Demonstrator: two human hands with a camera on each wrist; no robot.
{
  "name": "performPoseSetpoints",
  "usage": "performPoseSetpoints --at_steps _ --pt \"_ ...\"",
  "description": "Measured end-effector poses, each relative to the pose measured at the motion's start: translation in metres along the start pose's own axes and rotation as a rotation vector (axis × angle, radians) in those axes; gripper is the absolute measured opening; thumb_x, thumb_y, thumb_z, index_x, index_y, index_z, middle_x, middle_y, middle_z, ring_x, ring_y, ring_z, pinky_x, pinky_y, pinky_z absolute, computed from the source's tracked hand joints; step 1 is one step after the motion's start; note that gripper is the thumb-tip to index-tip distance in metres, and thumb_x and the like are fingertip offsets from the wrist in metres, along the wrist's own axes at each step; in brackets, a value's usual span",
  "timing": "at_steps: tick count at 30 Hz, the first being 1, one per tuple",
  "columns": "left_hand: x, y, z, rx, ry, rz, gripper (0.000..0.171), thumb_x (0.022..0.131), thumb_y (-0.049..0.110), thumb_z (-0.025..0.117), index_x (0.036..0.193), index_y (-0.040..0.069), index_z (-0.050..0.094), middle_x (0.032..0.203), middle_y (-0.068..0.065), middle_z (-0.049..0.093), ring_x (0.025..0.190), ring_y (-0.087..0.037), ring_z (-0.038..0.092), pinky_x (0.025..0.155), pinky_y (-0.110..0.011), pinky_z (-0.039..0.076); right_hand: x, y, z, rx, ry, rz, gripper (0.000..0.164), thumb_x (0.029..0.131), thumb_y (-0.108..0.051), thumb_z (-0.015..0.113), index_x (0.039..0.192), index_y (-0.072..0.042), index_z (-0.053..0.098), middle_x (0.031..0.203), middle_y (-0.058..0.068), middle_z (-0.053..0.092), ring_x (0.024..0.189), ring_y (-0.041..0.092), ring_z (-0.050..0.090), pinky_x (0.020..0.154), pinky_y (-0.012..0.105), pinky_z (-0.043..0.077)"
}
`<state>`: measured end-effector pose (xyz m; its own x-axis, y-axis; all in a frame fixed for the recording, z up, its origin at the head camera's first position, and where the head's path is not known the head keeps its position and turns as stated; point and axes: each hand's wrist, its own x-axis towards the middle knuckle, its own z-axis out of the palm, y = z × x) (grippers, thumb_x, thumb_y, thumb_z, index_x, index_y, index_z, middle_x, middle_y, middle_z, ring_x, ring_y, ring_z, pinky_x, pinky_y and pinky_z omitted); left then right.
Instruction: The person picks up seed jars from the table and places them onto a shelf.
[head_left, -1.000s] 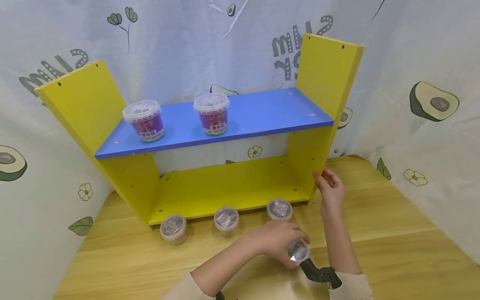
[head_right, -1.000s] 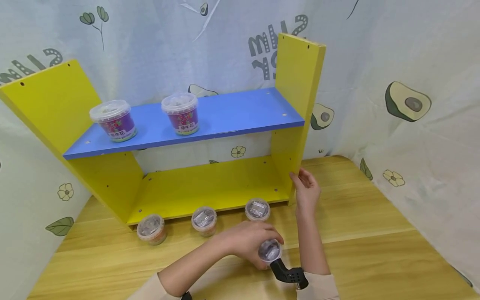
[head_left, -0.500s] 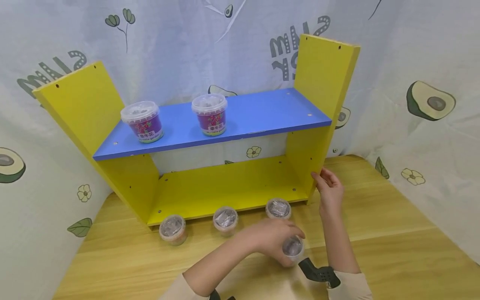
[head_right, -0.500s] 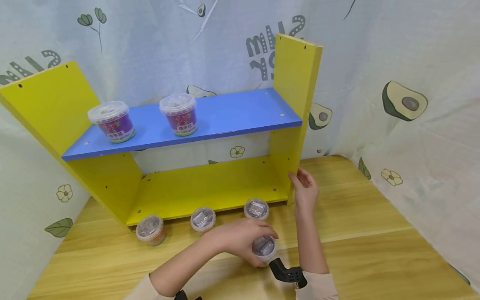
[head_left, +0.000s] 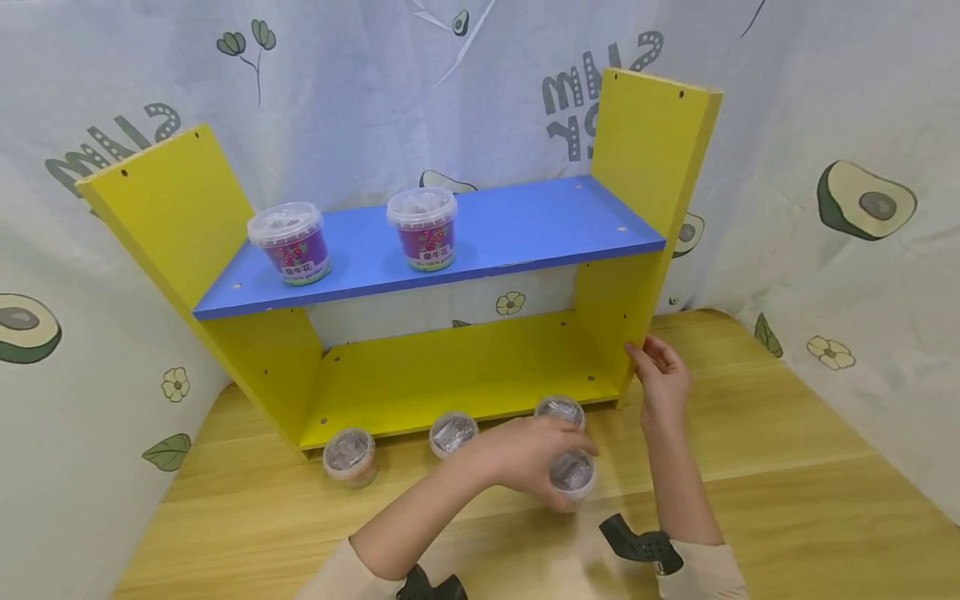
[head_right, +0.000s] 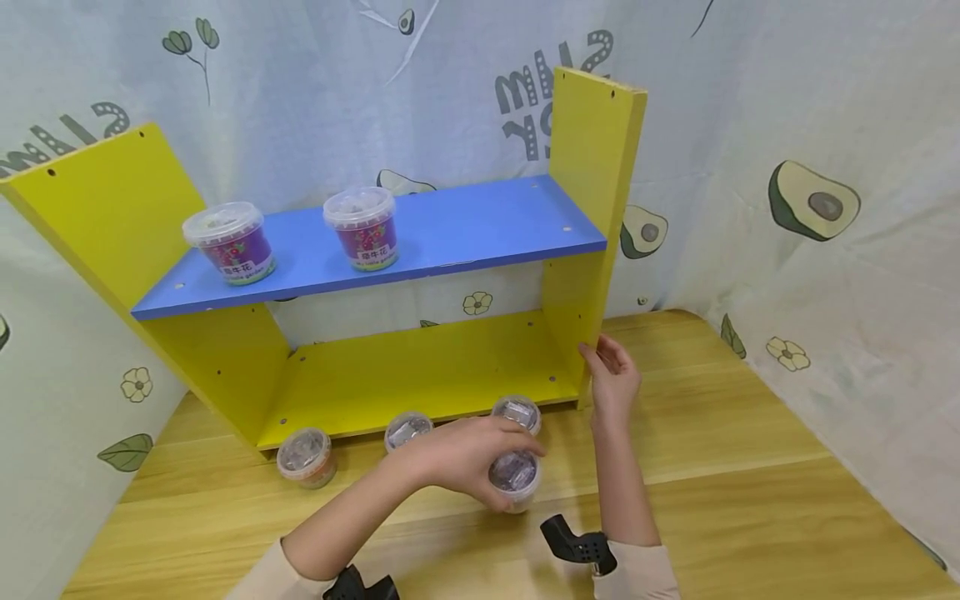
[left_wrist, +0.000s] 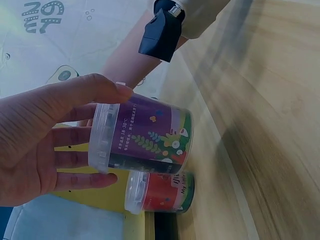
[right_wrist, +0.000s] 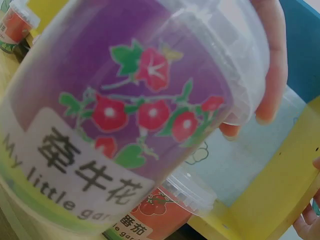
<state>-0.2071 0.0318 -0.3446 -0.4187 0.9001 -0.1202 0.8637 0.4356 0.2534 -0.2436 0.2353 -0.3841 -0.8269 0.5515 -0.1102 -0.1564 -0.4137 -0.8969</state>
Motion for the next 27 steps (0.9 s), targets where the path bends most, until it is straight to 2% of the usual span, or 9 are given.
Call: performPoseSetpoints --at_steps 4,10,16,19,27 --pt "0.000 -0.003 -0.001 -0.008 -0.002 0.003 0.059 0.074 0.039 0.073 0.127 0.020 0.054 0.124 0.007 0.055 0.104 -0.001 0.051 0.086 -0.014 0.041 0.000 0.000 0.000 -0.014 -0.004 0.004 0.017 0.080 -0.005 0.069 0.092 -0.016 0.065 0.092 -0.006 0.059 0.084 0.004 0.056 0.076 0.013 0.047" --pt "-0.001 -0.009 -0.010 -0.042 -0.001 0.004 0.057 0.073 0.035 0.075 0.124 0.018 0.056 0.117 0.006 0.057 0.095 -0.002 0.052 0.079 -0.013 0.042 0.000 0.001 0.000 -0.024 -0.004 -0.010 0.017 0.080 -0.004 0.069 0.093 -0.014 0.065 0.091 -0.006 0.060 0.083 0.004 0.057 0.075 0.013 0.047" --pt "-0.004 -0.015 -0.018 -0.088 0.015 -0.024 0.061 0.071 0.031 0.078 0.126 0.017 0.055 0.124 0.002 0.055 0.097 -0.006 0.052 0.079 -0.014 0.043 0.001 -0.001 0.000 -0.021 -0.015 -0.001 0.020 0.079 -0.006 0.071 0.096 -0.014 0.064 0.094 -0.005 0.058 0.084 0.004 0.056 0.075 0.013 0.046" --pt "-0.005 -0.018 -0.023 -0.089 0.026 -0.029 0.064 0.071 0.032 0.077 0.128 0.017 0.053 0.126 0.001 0.055 0.098 -0.007 0.052 0.078 -0.014 0.043 0.001 -0.001 0.000 -0.017 -0.013 0.004 0.019 0.079 -0.006 0.070 0.095 -0.014 0.063 0.094 -0.005 0.058 0.084 0.004 0.056 0.074 0.012 0.046" --pt "-0.008 -0.025 -0.038 -0.038 0.041 -0.055 0.061 0.073 0.035 0.074 0.128 0.019 0.054 0.117 0.004 0.057 0.095 -0.007 0.051 0.075 -0.016 0.044 0.001 -0.001 -0.001 -0.019 -0.013 0.010 0.018 0.080 -0.005 0.069 0.094 -0.014 0.063 0.093 -0.006 0.059 0.085 0.004 0.056 0.075 0.013 0.046"
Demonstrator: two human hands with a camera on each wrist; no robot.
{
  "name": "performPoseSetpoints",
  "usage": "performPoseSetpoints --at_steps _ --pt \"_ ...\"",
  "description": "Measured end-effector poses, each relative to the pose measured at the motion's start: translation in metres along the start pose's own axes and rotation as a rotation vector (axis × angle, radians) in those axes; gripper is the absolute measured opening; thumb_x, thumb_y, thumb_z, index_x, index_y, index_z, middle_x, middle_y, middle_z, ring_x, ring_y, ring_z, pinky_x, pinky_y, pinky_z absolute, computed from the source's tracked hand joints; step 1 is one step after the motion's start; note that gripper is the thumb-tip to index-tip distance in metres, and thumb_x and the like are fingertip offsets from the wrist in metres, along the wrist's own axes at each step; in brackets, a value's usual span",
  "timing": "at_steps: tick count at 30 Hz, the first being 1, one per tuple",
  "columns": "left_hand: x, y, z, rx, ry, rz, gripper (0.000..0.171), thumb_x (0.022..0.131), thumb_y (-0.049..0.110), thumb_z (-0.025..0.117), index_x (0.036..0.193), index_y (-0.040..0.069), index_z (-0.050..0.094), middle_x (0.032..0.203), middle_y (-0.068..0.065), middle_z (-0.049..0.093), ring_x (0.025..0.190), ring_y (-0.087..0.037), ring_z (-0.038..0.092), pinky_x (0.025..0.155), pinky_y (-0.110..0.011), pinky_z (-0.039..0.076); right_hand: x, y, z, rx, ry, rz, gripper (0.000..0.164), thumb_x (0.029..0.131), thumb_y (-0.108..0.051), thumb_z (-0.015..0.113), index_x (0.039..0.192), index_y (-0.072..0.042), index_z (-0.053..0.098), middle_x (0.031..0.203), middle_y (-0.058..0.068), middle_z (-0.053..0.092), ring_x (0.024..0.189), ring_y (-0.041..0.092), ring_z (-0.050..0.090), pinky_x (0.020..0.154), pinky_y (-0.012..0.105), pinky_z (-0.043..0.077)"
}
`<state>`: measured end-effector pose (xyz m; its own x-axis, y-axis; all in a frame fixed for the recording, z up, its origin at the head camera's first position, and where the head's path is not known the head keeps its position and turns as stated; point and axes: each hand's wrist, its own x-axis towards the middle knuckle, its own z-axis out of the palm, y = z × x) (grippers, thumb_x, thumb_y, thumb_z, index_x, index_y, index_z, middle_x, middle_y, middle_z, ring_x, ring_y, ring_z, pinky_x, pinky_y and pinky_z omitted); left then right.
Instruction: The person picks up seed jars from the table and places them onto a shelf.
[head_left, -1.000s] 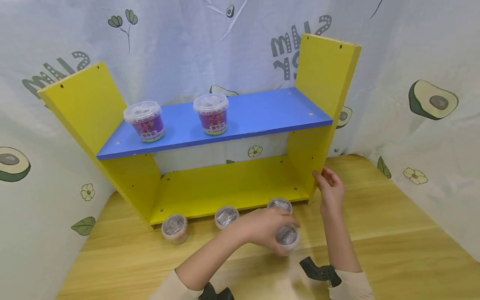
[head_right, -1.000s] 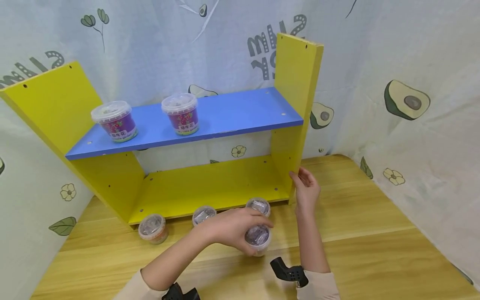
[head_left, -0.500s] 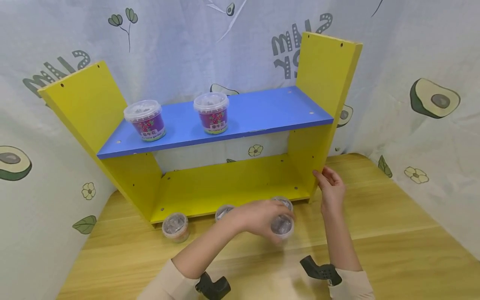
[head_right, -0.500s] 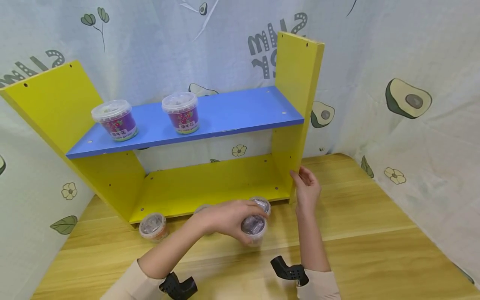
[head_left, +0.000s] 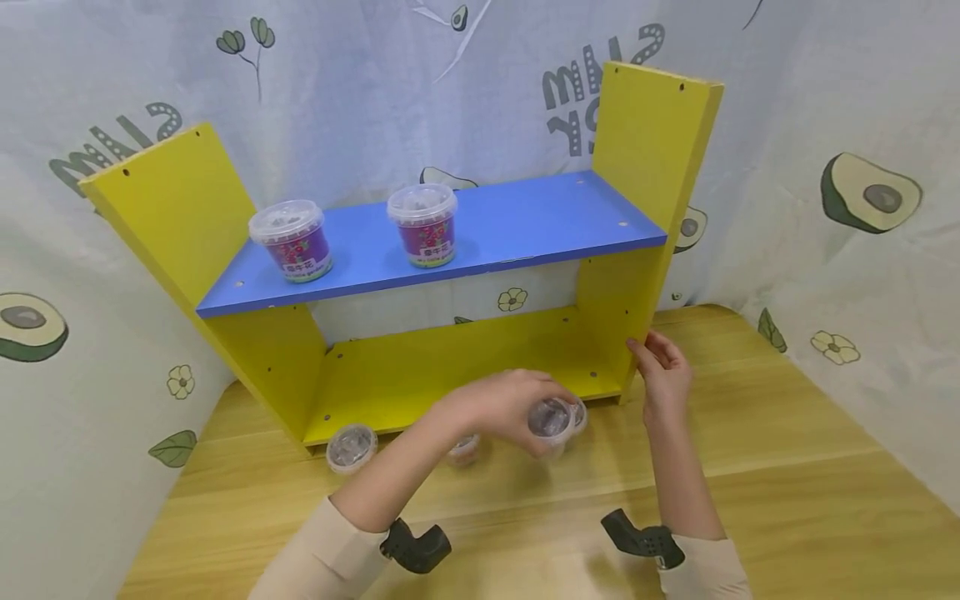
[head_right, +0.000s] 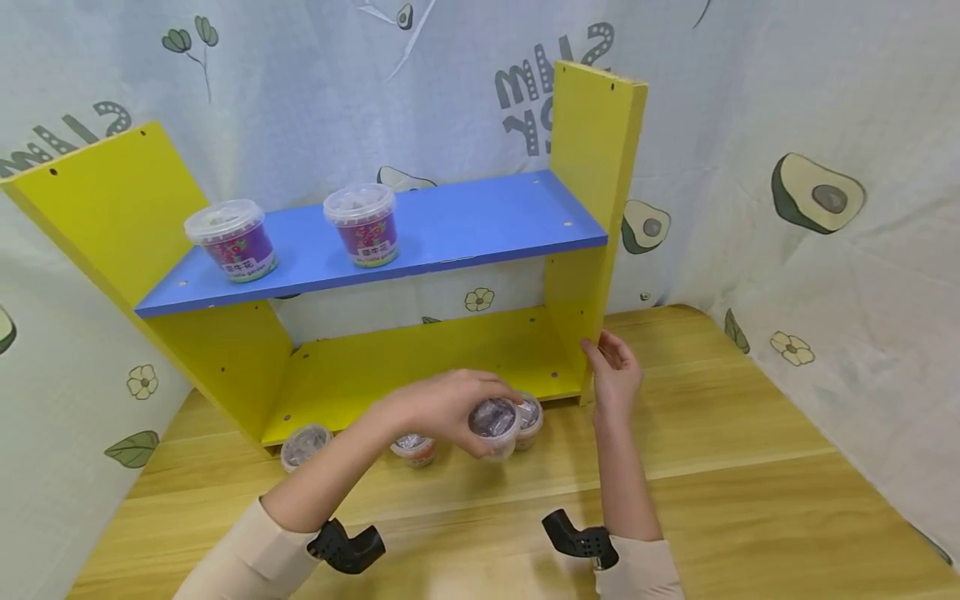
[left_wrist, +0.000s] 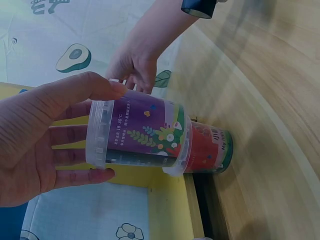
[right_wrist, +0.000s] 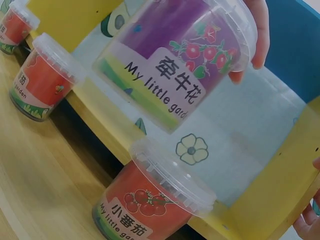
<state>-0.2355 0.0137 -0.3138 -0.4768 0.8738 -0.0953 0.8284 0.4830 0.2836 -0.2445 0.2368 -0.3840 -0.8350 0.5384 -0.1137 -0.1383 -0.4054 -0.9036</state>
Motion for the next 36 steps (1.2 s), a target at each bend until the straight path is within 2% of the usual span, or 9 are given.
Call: performPoseSetpoints --at_steps 6,16,27,36 --pt "-0.002 0.000 -0.007 0.013 0.007 0.012 0.059 0.074 0.036 0.074 0.127 0.018 0.055 0.115 0.004 0.057 0.095 -0.008 0.051 0.078 -0.017 0.045 -0.001 -0.001 0.001 -0.028 -0.014 -0.001 0.021 0.080 -0.009 0.071 0.099 -0.014 0.063 0.095 -0.008 0.059 0.088 0.004 0.056 0.078 0.013 0.045" --pt "-0.004 0.001 -0.019 0.028 0.012 0.014 0.059 0.076 0.035 0.072 0.129 0.017 0.053 0.122 0.002 0.055 0.103 -0.010 0.051 0.083 -0.020 0.045 0.001 0.002 0.000 0.005 -0.004 -0.017 0.017 0.080 -0.004 0.069 0.092 -0.016 0.065 0.092 -0.007 0.061 0.084 0.004 0.057 0.075 0.014 0.046" --pt "-0.006 0.001 -0.028 0.016 0.011 0.000 0.060 0.077 0.034 0.071 0.131 0.019 0.051 0.128 0.002 0.052 0.110 -0.011 0.050 0.088 -0.021 0.044 0.003 0.001 -0.001 0.008 0.000 0.001 0.018 0.080 -0.005 0.070 0.092 -0.015 0.064 0.093 -0.006 0.060 0.085 0.004 0.057 0.075 0.013 0.046" --pt "-0.004 -0.001 -0.039 0.025 0.008 0.021 0.058 0.076 0.034 0.072 0.129 0.017 0.053 0.124 0.002 0.055 0.105 -0.011 0.051 0.085 -0.022 0.045 0.003 0.002 -0.001 0.019 -0.007 -0.003 0.018 0.079 -0.005 0.071 0.093 -0.014 0.065 0.094 -0.006 0.060 0.085 0.005 0.057 0.074 0.014 0.046"
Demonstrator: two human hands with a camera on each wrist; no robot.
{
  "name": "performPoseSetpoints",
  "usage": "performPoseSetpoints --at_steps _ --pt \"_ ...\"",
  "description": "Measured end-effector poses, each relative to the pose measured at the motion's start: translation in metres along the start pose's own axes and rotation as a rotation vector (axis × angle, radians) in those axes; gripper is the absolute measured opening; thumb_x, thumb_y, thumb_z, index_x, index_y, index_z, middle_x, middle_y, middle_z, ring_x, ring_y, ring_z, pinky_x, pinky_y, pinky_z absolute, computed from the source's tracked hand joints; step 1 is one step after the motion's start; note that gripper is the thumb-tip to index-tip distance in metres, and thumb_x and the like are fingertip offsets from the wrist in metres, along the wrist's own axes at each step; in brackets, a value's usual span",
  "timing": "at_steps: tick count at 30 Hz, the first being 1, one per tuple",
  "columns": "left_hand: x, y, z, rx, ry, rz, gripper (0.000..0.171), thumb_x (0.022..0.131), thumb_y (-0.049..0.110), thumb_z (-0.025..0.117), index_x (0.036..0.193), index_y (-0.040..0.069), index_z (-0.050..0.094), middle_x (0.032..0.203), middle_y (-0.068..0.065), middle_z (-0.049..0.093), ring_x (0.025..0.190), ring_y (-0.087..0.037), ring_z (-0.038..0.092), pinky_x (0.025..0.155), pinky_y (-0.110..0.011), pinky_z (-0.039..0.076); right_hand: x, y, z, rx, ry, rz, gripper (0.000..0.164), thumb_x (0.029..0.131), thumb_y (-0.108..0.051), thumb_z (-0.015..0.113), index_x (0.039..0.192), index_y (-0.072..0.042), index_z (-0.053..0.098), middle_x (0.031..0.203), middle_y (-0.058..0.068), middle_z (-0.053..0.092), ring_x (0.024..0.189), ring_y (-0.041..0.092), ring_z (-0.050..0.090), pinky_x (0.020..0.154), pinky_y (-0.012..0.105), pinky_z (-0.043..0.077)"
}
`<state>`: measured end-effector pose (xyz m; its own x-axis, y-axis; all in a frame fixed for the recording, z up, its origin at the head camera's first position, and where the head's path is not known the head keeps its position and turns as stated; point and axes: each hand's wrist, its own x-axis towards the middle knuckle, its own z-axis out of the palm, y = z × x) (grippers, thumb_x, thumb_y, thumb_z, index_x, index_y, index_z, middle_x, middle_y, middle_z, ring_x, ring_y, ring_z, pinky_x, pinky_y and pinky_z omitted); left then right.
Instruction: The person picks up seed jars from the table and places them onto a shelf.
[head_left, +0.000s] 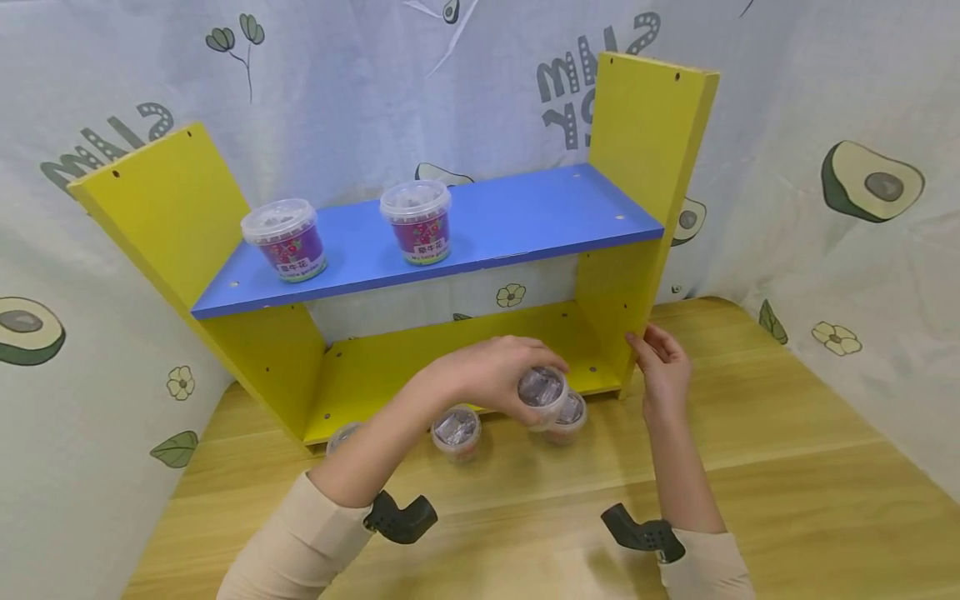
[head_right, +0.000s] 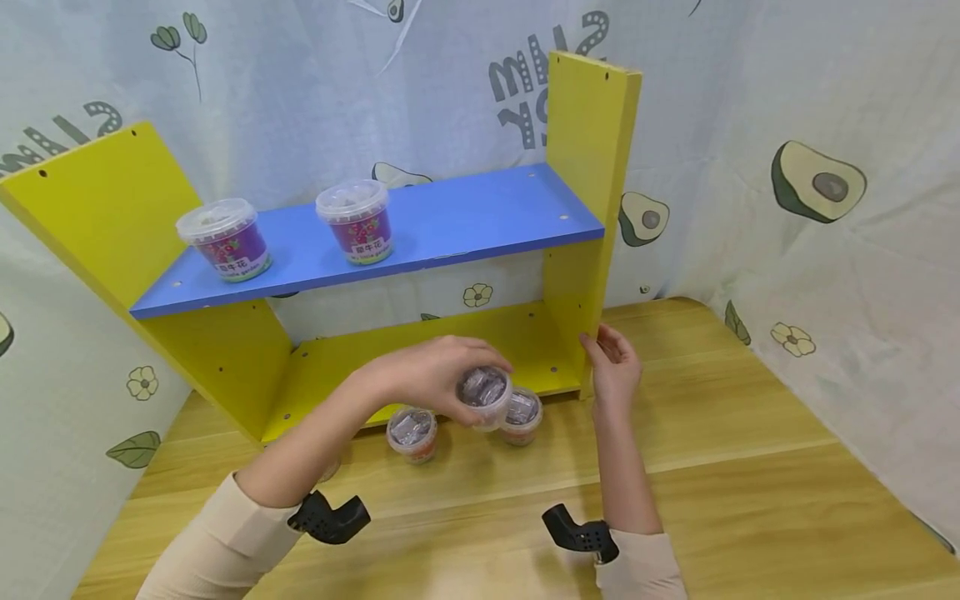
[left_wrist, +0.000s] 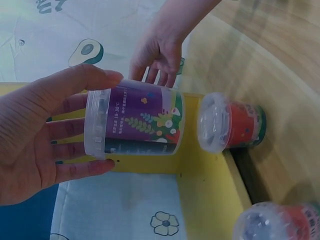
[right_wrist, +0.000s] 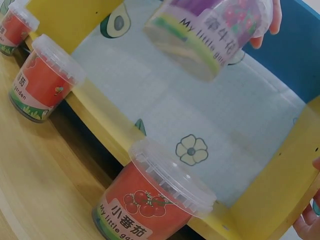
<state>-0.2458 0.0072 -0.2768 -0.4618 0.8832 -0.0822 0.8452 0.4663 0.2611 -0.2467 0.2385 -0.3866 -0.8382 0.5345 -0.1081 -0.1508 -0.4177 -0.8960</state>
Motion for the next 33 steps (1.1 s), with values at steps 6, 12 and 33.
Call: performPoseSetpoints --at_steps 6,12,33 --pt "0.002 0.001 -0.019 0.015 -0.011 0.012 0.057 0.077 0.034 0.071 0.129 0.017 0.053 0.122 0.002 0.055 0.102 -0.010 0.052 0.084 -0.022 0.045 0.000 -0.001 0.001 0.008 0.004 -0.006 0.017 0.079 -0.004 0.070 0.091 -0.014 0.065 0.092 -0.006 0.060 0.084 0.005 0.057 0.074 0.013 0.046" --pt "0.003 0.003 -0.037 0.008 -0.026 0.022 0.059 0.077 0.035 0.071 0.130 0.016 0.051 0.124 0.002 0.055 0.104 -0.010 0.051 0.085 -0.021 0.044 0.000 -0.002 0.001 0.026 0.014 0.002 0.017 0.079 -0.001 0.069 0.088 -0.015 0.066 0.088 -0.007 0.062 0.081 0.004 0.058 0.071 0.013 0.046" --pt "0.004 0.013 -0.072 0.005 -0.029 0.061 0.060 0.076 0.031 0.073 0.129 0.014 0.052 0.124 0.002 0.056 0.104 -0.009 0.052 0.086 -0.019 0.043 -0.001 -0.004 0.002 0.001 0.015 0.001 0.017 0.080 -0.001 0.068 0.087 -0.016 0.065 0.088 -0.007 0.061 0.081 0.004 0.056 0.070 0.013 0.045"
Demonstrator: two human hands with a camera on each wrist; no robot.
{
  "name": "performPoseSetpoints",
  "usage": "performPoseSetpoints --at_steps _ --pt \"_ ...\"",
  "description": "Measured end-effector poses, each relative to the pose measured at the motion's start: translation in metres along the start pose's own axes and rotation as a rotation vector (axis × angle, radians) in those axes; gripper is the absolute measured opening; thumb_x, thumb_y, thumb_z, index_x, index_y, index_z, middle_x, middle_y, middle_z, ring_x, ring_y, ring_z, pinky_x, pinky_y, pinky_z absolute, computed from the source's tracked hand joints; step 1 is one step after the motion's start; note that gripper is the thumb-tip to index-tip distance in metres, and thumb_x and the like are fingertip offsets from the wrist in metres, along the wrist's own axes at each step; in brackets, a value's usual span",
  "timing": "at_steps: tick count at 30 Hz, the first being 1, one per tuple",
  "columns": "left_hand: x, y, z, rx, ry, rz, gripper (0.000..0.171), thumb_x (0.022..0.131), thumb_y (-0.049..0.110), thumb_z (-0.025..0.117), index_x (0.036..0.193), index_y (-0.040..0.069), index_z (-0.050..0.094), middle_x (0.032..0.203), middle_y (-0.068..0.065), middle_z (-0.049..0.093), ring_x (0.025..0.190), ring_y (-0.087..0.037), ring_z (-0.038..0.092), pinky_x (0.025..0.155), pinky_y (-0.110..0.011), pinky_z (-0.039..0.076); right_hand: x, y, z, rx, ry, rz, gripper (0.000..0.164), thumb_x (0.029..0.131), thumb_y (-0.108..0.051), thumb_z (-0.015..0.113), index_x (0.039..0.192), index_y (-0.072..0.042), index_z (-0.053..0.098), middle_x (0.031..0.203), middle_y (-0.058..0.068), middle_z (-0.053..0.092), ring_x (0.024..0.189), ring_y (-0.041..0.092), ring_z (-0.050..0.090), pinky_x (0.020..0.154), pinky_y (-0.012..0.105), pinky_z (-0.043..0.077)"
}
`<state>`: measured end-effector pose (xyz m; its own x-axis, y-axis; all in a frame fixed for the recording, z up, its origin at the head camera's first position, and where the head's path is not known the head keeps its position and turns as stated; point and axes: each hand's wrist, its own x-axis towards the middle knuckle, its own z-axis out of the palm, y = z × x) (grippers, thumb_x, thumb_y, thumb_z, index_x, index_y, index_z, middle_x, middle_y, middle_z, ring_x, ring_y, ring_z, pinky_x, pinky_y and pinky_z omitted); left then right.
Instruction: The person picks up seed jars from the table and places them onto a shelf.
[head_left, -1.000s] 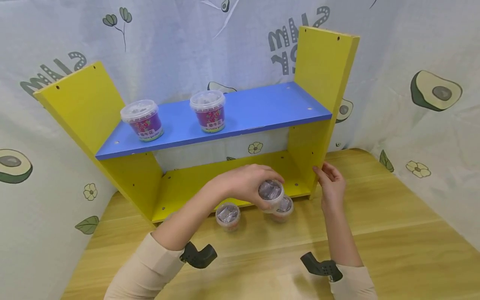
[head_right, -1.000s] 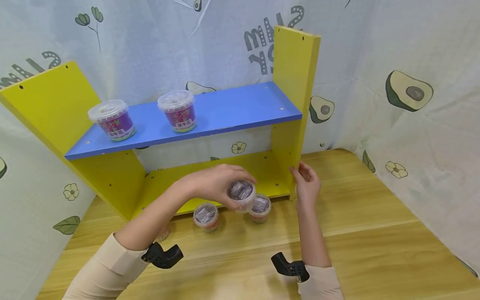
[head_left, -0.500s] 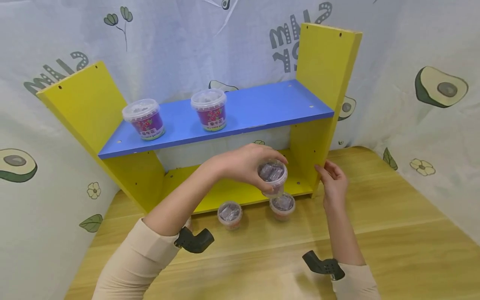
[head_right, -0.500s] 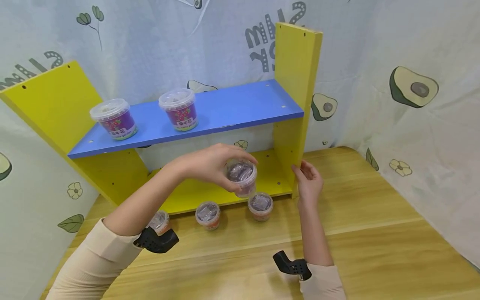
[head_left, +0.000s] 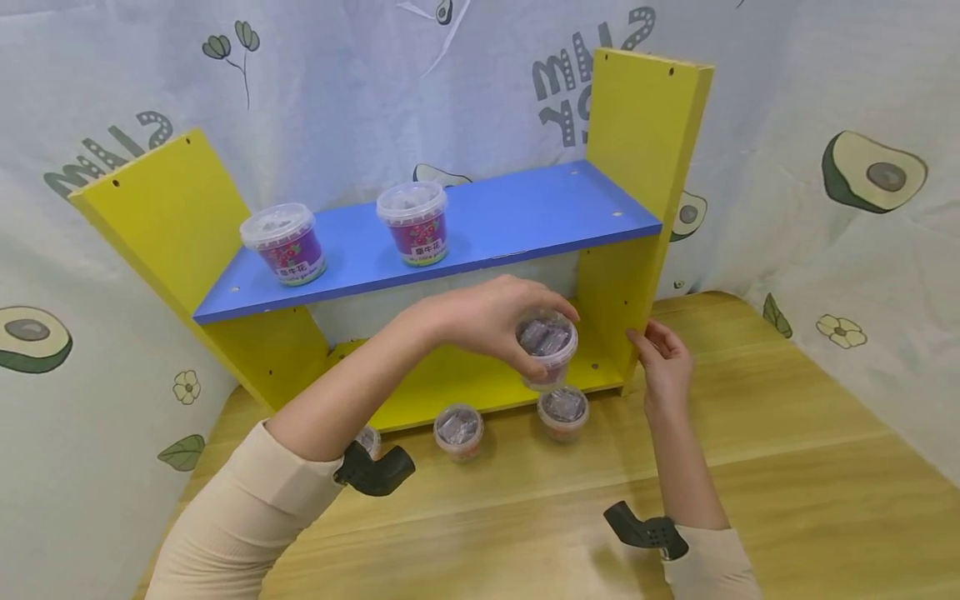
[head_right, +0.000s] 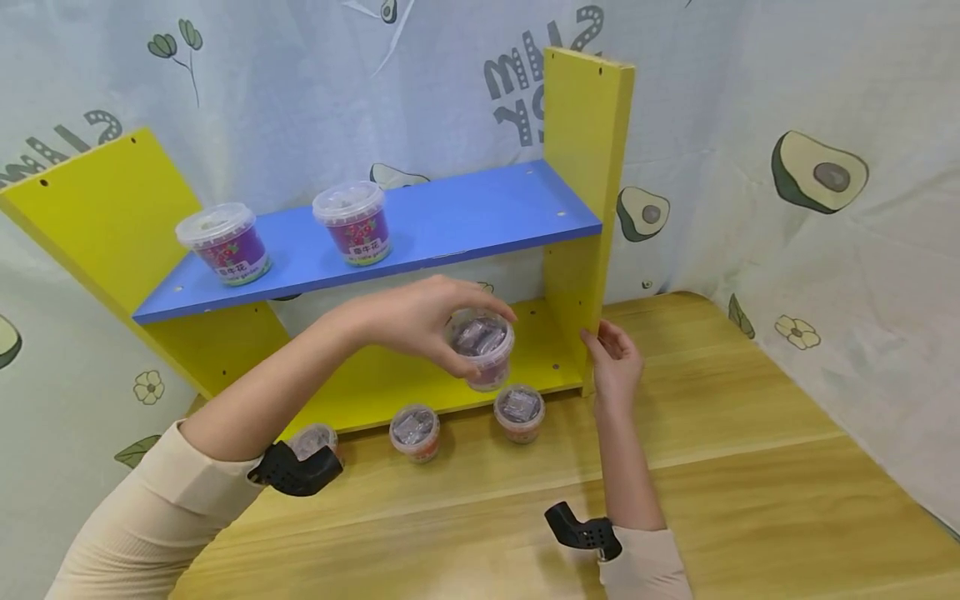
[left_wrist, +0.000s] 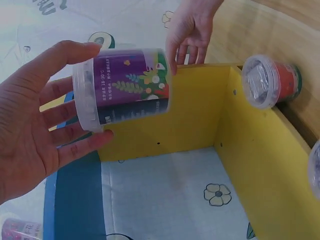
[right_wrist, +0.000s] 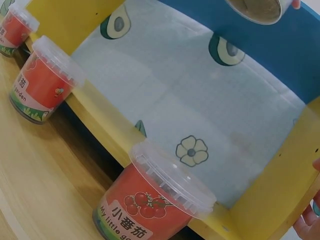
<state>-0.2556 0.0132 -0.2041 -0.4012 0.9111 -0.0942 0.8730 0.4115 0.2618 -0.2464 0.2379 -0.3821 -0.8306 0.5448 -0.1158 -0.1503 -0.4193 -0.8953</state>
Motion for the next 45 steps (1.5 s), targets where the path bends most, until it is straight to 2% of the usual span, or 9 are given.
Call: performPoseSetpoints --at_steps 4,8,17,25,29,34,41,45 --pt "0.001 0.003 -0.009 0.009 -0.010 -0.007 0.060 0.077 0.033 0.073 0.130 0.017 0.052 0.126 0.005 0.055 0.104 -0.007 0.050 0.086 -0.017 0.042 0.000 0.001 0.000 -0.007 -0.004 -0.002 0.016 0.080 -0.002 0.068 0.088 -0.016 0.065 0.088 -0.007 0.061 0.081 0.004 0.056 0.071 0.013 0.044" --pt "0.001 0.005 -0.019 -0.024 -0.010 -0.006 0.059 0.077 0.032 0.073 0.130 0.018 0.052 0.127 0.007 0.053 0.107 -0.006 0.048 0.089 -0.018 0.041 0.000 0.002 0.000 -0.011 0.000 0.004 0.016 0.080 -0.002 0.069 0.088 -0.016 0.065 0.088 -0.008 0.062 0.081 0.004 0.057 0.071 0.014 0.044" --pt "0.002 0.012 -0.041 -0.063 0.024 0.012 0.056 0.077 0.031 0.072 0.128 0.020 0.052 0.123 0.010 0.055 0.109 -0.007 0.048 0.089 -0.023 0.042 0.001 0.002 -0.001 -0.014 -0.001 0.012 0.017 0.080 -0.004 0.069 0.092 -0.015 0.064 0.093 -0.007 0.060 0.085 0.005 0.055 0.074 0.014 0.044" --pt "0.005 0.012 -0.048 -0.048 0.036 0.006 0.054 0.077 0.033 0.072 0.127 0.023 0.053 0.122 0.014 0.054 0.114 -0.007 0.046 0.094 -0.025 0.039 0.002 0.002 -0.001 -0.028 0.006 0.002 0.017 0.080 -0.004 0.068 0.091 -0.015 0.064 0.090 -0.008 0.061 0.083 0.005 0.056 0.073 0.015 0.044" --pt "0.005 0.012 -0.053 -0.034 0.043 0.006 0.053 0.077 0.034 0.072 0.126 0.025 0.054 0.121 0.013 0.055 0.111 -0.008 0.046 0.090 -0.024 0.041 0.002 0.001 0.000 -0.024 0.005 0.009 0.017 0.080 -0.003 0.068 0.091 -0.015 0.064 0.091 -0.007 0.061 0.084 0.005 0.056 0.074 0.014 0.045" --pt "0.007 0.016 -0.069 -0.009 0.063 -0.019 0.057 0.075 0.035 0.073 0.127 0.025 0.054 0.124 0.014 0.054 0.115 -0.015 0.047 0.087 -0.025 0.043 0.002 -0.001 0.000 -0.011 0.000 0.015 0.017 0.081 -0.003 0.068 0.092 -0.015 0.064 0.091 -0.007 0.061 0.086 0.005 0.055 0.073 0.013 0.045" --pt "0.010 0.023 -0.095 -0.070 0.074 -0.061 0.060 0.075 0.029 0.075 0.130 0.020 0.051 0.128 0.010 0.053 0.114 -0.015 0.045 0.085 -0.024 0.045 0.001 -0.001 0.001 -0.002 -0.002 0.025 0.017 0.081 -0.001 0.067 0.089 -0.016 0.064 0.090 -0.007 0.061 0.085 0.005 0.056 0.073 0.013 0.045" --pt "0.010 0.024 -0.100 -0.021 0.087 -0.071 0.061 0.075 0.031 0.075 0.131 0.021 0.050 0.129 0.010 0.051 0.115 -0.015 0.046 0.087 -0.024 0.044 0.001 0.000 0.001 0.000 0.003 0.020 0.017 0.080 0.000 0.067 0.086 -0.017 0.064 0.088 -0.007 0.061 0.082 0.004 0.057 0.072 0.013 0.046"
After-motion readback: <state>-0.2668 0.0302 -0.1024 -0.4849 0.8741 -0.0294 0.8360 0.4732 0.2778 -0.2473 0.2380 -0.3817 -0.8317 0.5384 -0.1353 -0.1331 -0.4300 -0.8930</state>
